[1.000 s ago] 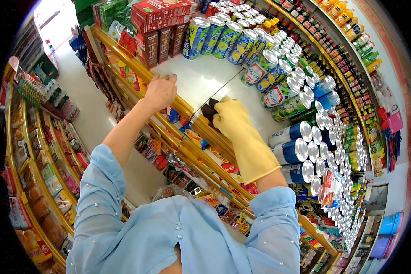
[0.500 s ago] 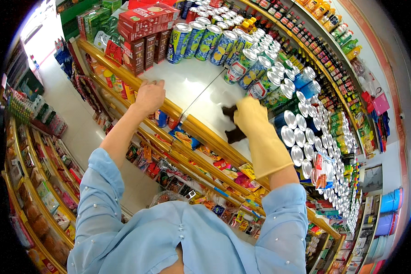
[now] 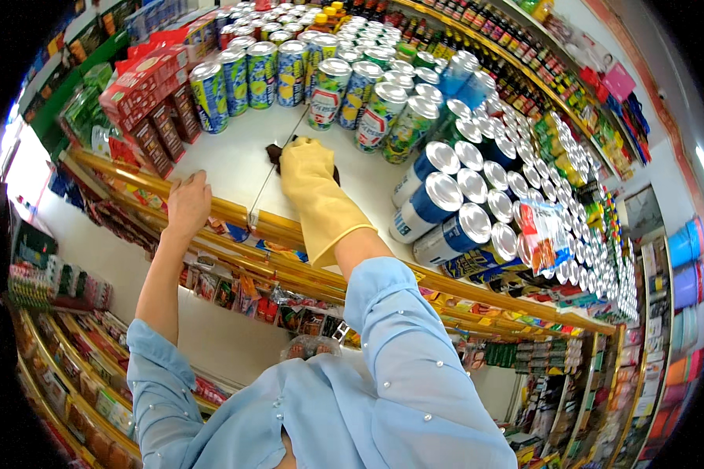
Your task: The person puts on yellow rubber gloves and walks through a small store. They wipe a shelf with a dark cloth and rearrange beverage cans on the shelf.
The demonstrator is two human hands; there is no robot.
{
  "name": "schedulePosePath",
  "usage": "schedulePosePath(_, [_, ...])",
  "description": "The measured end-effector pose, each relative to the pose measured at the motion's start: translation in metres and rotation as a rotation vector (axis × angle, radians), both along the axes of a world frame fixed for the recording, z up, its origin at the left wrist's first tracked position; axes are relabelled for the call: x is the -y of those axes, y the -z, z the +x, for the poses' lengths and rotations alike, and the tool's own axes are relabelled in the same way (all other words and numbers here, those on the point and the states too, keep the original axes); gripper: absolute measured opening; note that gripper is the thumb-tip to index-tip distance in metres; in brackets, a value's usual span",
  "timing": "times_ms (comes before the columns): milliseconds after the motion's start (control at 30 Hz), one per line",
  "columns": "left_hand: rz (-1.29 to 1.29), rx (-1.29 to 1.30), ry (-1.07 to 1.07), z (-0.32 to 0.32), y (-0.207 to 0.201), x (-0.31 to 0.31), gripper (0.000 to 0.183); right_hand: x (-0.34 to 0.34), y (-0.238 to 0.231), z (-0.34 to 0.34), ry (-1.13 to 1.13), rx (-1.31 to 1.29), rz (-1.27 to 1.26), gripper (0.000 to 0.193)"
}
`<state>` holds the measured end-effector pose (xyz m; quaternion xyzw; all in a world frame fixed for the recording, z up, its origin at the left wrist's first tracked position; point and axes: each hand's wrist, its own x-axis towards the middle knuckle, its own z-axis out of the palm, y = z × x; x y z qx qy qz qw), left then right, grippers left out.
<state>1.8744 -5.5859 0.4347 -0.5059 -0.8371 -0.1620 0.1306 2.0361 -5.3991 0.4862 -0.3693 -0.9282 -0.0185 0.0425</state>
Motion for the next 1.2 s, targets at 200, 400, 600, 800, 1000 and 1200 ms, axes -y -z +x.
schedulePosePath(200, [-0.050, 0.011, 0.014, -0.002, -0.009, -0.001, 0.025, -0.025, -0.010, 0.058, 0.302, 0.099, -0.118, 0.038])
schedulePosePath(400, [-0.067, -0.004, 0.012, -0.006, -0.004, -0.008, 0.026, -0.013, -0.031, 0.084, 0.469, 0.226, -0.262, 0.038])
schedulePosePath(600, [-0.043, -0.013, 0.029, -0.009, 0.001, -0.006, 0.023, 0.019, -0.038, 0.107, 0.341, 0.311, -0.206, 0.033])
schedulePosePath(800, [-0.043, -0.026, 0.019, -0.005, -0.001, -0.007, 0.019, 0.017, -0.037, 0.100, 0.003, -0.014, -0.143, 0.023])
schedulePosePath(1000, [-0.090, -0.016, 0.006, -0.003, -0.008, -0.008, 0.019, 0.037, -0.012, 0.090, -0.205, -0.079, -0.031, 0.019])
schedulePosePath(1200, [-0.139, 0.099, 0.043, -0.019, -0.007, 0.002, 0.031, 0.039, -0.010, 0.133, -0.131, -0.144, 0.023, 0.023])
